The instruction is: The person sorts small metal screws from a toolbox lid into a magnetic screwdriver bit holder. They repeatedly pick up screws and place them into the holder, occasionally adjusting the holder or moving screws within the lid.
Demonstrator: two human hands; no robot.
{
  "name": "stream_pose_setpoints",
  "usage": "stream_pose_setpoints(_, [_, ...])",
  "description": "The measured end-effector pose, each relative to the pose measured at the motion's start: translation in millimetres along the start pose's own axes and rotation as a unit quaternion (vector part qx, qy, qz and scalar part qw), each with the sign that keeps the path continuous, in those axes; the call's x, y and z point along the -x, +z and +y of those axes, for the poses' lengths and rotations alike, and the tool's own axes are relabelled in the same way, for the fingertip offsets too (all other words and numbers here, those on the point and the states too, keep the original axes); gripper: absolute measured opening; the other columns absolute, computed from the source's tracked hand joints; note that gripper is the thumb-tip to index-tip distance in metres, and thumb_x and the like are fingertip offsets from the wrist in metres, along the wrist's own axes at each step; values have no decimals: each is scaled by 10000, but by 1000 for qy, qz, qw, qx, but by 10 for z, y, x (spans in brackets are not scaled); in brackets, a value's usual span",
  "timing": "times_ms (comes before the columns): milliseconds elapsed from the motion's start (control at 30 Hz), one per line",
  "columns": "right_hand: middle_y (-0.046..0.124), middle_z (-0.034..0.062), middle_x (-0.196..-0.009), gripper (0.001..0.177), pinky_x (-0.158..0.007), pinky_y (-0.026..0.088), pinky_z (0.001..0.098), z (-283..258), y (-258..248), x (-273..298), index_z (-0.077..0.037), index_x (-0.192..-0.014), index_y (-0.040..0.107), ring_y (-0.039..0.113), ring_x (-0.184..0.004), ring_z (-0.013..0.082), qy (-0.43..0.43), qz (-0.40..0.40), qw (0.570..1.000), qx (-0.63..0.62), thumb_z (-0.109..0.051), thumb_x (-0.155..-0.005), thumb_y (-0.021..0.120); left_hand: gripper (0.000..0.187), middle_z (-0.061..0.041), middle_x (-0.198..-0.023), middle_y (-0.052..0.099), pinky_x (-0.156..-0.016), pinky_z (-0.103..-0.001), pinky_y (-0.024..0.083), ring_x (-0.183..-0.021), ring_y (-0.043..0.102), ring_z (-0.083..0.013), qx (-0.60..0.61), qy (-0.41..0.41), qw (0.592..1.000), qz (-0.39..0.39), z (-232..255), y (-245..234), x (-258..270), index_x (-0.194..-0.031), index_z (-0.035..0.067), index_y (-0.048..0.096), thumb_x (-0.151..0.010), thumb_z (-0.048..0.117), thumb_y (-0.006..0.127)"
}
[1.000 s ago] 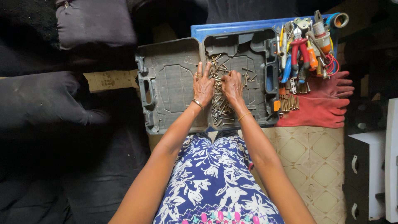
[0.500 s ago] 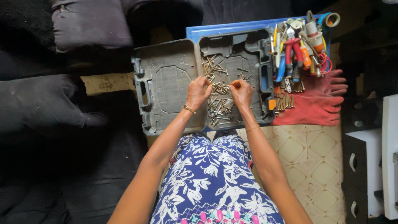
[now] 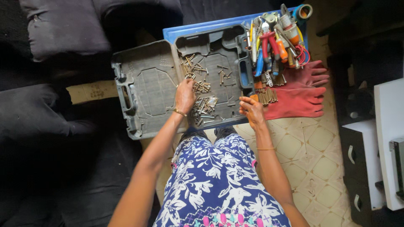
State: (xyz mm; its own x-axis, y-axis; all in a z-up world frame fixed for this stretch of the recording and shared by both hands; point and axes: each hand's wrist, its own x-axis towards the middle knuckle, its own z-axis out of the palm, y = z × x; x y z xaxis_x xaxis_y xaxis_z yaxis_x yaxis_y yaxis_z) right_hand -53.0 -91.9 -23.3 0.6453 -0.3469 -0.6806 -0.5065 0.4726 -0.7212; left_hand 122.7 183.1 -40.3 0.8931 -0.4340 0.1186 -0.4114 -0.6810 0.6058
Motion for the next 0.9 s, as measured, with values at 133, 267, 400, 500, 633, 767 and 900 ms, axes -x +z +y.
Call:
stream_pose_setpoints(133, [694,8,-882,243,-660,555,243,-180,-279,112,-31,-1141,708,663,-733,99,-6,-8,1000,7,-88,-905,721,122,-115,-1045,606,-697,-437,576,-978,624,-311,-161,85,978,-99,-66,137,-106,-968,78,658,-852,44,671])
stream_pose_setpoints(267, [709,22,-886,239,-640,553,230,-201,-709,118,-32,-1127,704,671,-712,102,-35,8,998,-54,-69,-892,729,199,-79,-1000,601,-637,-391,586,-974,623,-286,-202,123,966,-106,-127,190,-171,-987,96,660,-794,49,657])
stream_pose_setpoints(400, [695,36,-846,265,-591,552,226,-128,-1337,-7,-35,-1140,693,666,-650,110,-57,82,990,-104,-61,-880,742,172,-65,-987,606,-628,-392,586,-992,626,-284,-217,151,957,-116,-138,137,-176,-953,103,647,-786,58,654])
stream_pose_setpoints(500, [695,32,-828,294,-553,538,227,-42,-1748,-191,-24,-1145,696,643,-616,99,-87,148,984,-55,-53,-860,760,144,-68,-979,603,-650,-375,590,-1032,624,-285,-232,181,950,-104,-122,98,-222,-941,108,632,-804,72,661])
stream_pose_setpoints(633, [719,21,-844,330,-562,508,240,40,-2016,-407,-9,-1117,725,619,-653,77,-167,190,962,106,-26,-796,799,96,-75,-955,599,-665,-370,586,-1026,615,-286,-259,181,942,-112,-40,61,-206,-932,109,620,-846,100,661])
stream_pose_setpoints(767, [760,52,-842,239,-706,579,276,19,-1933,-585,-22,-1002,757,713,-750,122,-274,192,901,275,-44,-768,803,90,-73,-941,599,-677,-377,583,-1027,613,-292,-261,170,944,-110,127,0,-239,-934,112,611,-857,100,656])
stream_pose_setpoints(900, [767,106,-846,156,-728,579,330,-57,-1762,-676,-44,-928,775,738,-764,203,-281,223,852,382,-62,-776,800,188,-84,-958,621,-716,-410,575,-987,606,-318,-204,103,969,-96,364,-102,-250,-953,102,661,-777,60,711])
